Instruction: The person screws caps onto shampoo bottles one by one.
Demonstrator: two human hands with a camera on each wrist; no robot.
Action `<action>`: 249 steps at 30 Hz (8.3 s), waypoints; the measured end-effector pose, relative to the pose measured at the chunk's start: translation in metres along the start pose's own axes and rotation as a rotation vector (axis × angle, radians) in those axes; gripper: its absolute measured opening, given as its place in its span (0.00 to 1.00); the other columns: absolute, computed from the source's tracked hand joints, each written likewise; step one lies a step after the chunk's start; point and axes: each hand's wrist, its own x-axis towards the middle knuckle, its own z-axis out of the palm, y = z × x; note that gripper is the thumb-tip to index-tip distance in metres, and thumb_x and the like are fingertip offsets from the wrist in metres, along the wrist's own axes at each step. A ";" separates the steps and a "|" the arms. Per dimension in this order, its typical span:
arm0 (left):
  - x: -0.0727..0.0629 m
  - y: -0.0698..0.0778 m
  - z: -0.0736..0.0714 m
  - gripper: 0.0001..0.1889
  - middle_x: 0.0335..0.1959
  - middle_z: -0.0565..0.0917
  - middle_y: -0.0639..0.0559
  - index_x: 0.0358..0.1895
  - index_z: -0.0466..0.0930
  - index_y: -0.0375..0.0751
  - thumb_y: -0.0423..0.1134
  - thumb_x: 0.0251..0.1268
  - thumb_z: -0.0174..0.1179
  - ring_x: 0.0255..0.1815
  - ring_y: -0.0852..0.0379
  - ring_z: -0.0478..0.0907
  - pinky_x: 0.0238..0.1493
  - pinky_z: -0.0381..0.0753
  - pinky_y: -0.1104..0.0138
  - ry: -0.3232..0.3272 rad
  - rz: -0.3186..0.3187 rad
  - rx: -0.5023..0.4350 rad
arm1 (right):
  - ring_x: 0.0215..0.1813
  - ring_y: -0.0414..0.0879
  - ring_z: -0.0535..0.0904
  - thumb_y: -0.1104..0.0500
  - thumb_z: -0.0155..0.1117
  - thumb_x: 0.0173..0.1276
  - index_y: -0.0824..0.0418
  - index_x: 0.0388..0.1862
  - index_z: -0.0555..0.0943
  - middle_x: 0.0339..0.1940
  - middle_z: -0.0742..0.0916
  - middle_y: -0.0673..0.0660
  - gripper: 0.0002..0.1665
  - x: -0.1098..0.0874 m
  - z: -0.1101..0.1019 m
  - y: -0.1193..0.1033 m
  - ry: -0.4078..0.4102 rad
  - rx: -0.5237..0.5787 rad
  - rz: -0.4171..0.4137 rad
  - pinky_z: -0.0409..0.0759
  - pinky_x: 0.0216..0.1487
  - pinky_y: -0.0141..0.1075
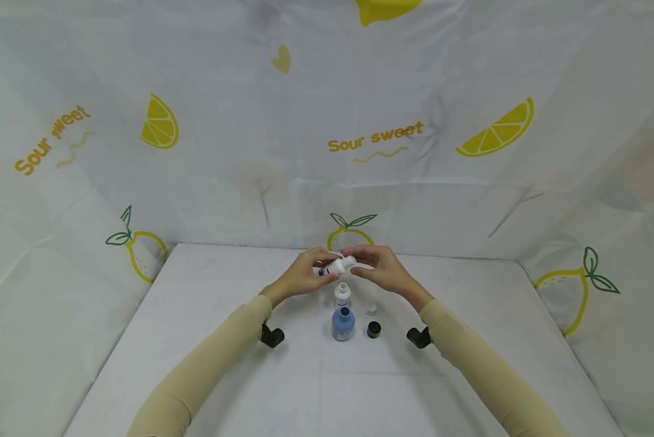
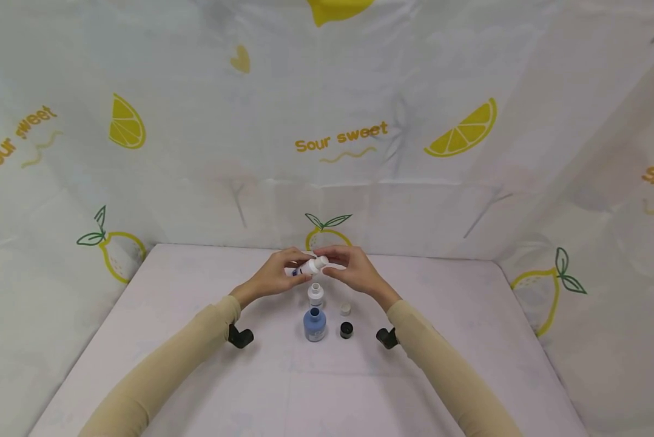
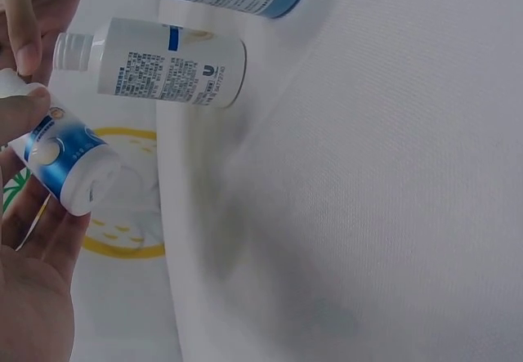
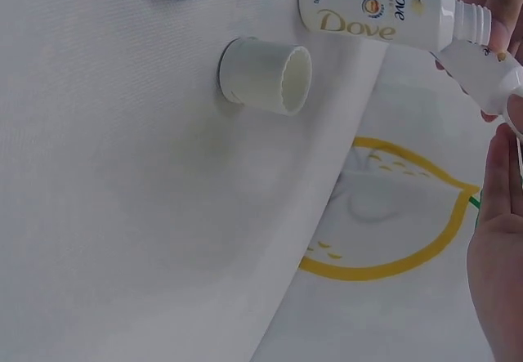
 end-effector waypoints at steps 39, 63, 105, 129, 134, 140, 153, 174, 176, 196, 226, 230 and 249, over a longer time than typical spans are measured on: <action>0.000 0.004 0.000 0.23 0.54 0.87 0.42 0.66 0.85 0.35 0.36 0.70 0.75 0.57 0.47 0.87 0.64 0.91 0.58 0.004 0.002 -0.008 | 0.44 0.46 0.92 0.58 0.82 0.68 0.65 0.46 0.88 0.45 0.93 0.63 0.15 0.002 0.007 -0.001 0.191 -0.133 0.147 0.92 0.48 0.29; -0.001 0.003 0.000 0.24 0.56 0.87 0.36 0.66 0.85 0.34 0.37 0.70 0.75 0.59 0.41 0.86 0.65 0.91 0.54 -0.001 -0.014 -0.009 | 0.45 0.50 0.92 0.50 0.82 0.68 0.64 0.46 0.88 0.44 0.93 0.61 0.20 0.001 0.013 -0.006 0.196 -0.188 0.216 0.91 0.48 0.32; 0.000 0.002 0.000 0.22 0.52 0.87 0.43 0.65 0.86 0.38 0.37 0.69 0.75 0.55 0.49 0.87 0.63 0.92 0.57 0.001 0.003 0.010 | 0.65 0.67 0.87 0.70 0.72 0.73 0.71 0.64 0.85 0.63 0.89 0.71 0.21 0.002 -0.007 -0.007 -0.015 -0.027 0.056 0.91 0.61 0.33; 0.000 0.002 0.002 0.23 0.54 0.87 0.42 0.66 0.86 0.36 0.36 0.69 0.75 0.56 0.48 0.87 0.62 0.92 0.58 0.003 0.017 0.008 | 0.51 0.55 0.92 0.58 0.78 0.72 0.68 0.54 0.88 0.50 0.92 0.65 0.18 0.001 0.000 -0.008 0.093 -0.153 0.164 0.92 0.52 0.30; 0.000 0.002 0.002 0.24 0.54 0.87 0.41 0.66 0.86 0.36 0.36 0.68 0.76 0.56 0.48 0.87 0.63 0.92 0.58 0.004 0.006 0.009 | 0.48 0.52 0.92 0.55 0.79 0.72 0.67 0.51 0.88 0.48 0.92 0.64 0.17 0.001 0.001 -0.008 0.112 -0.156 0.179 0.92 0.50 0.30; -0.001 0.003 0.002 0.24 0.53 0.87 0.41 0.65 0.86 0.36 0.36 0.68 0.76 0.55 0.48 0.86 0.63 0.92 0.58 0.007 -0.001 0.014 | 0.45 0.50 0.92 0.54 0.80 0.71 0.65 0.48 0.89 0.45 0.93 0.63 0.16 0.001 0.003 -0.009 0.136 -0.160 0.180 0.92 0.48 0.29; 0.000 0.003 0.003 0.24 0.53 0.87 0.42 0.66 0.86 0.36 0.37 0.69 0.76 0.55 0.49 0.86 0.64 0.92 0.56 0.015 -0.001 0.014 | 0.45 0.48 0.91 0.50 0.80 0.70 0.63 0.44 0.89 0.43 0.93 0.60 0.17 0.002 0.004 -0.009 0.185 -0.210 0.199 0.91 0.49 0.32; -0.001 0.005 0.002 0.23 0.52 0.87 0.42 0.65 0.86 0.35 0.36 0.69 0.75 0.54 0.49 0.86 0.63 0.92 0.56 0.018 0.004 0.012 | 0.44 0.48 0.91 0.49 0.80 0.70 0.63 0.43 0.89 0.43 0.93 0.60 0.18 0.002 0.005 -0.009 0.181 -0.226 0.206 0.92 0.49 0.37; -0.002 0.005 0.001 0.23 0.52 0.87 0.42 0.65 0.86 0.35 0.36 0.68 0.76 0.54 0.49 0.86 0.63 0.92 0.56 0.020 0.006 0.010 | 0.46 0.49 0.91 0.48 0.80 0.71 0.63 0.46 0.89 0.44 0.93 0.61 0.19 0.002 0.004 -0.010 0.170 -0.224 0.215 0.92 0.51 0.39; -0.001 0.004 0.001 0.24 0.54 0.87 0.42 0.66 0.85 0.36 0.37 0.70 0.75 0.56 0.48 0.87 0.65 0.91 0.56 0.000 -0.009 0.021 | 0.67 0.65 0.87 0.69 0.72 0.74 0.68 0.66 0.85 0.66 0.89 0.68 0.23 0.000 -0.008 -0.005 -0.031 -0.058 0.023 0.87 0.71 0.54; 0.000 0.006 0.004 0.24 0.53 0.87 0.42 0.67 0.85 0.38 0.37 0.70 0.75 0.56 0.48 0.86 0.65 0.91 0.56 0.019 0.007 0.022 | 0.59 0.59 0.91 0.66 0.74 0.73 0.67 0.62 0.87 0.59 0.92 0.66 0.20 -0.001 -0.007 -0.007 0.042 -0.145 0.066 0.92 0.59 0.34; 0.000 0.006 0.004 0.24 0.52 0.87 0.42 0.67 0.86 0.37 0.37 0.70 0.75 0.55 0.48 0.86 0.64 0.92 0.56 0.029 0.010 0.026 | 0.57 0.57 0.92 0.65 0.75 0.72 0.67 0.61 0.88 0.57 0.92 0.65 0.19 0.000 -0.005 -0.007 0.059 -0.152 0.064 0.92 0.57 0.33; 0.002 0.007 0.004 0.23 0.51 0.87 0.43 0.65 0.86 0.36 0.37 0.69 0.76 0.53 0.50 0.87 0.64 0.92 0.56 0.045 0.017 0.028 | 0.48 0.54 0.93 0.55 0.80 0.70 0.66 0.53 0.90 0.48 0.94 0.64 0.19 0.001 -0.002 -0.012 0.139 -0.211 0.143 0.93 0.50 0.34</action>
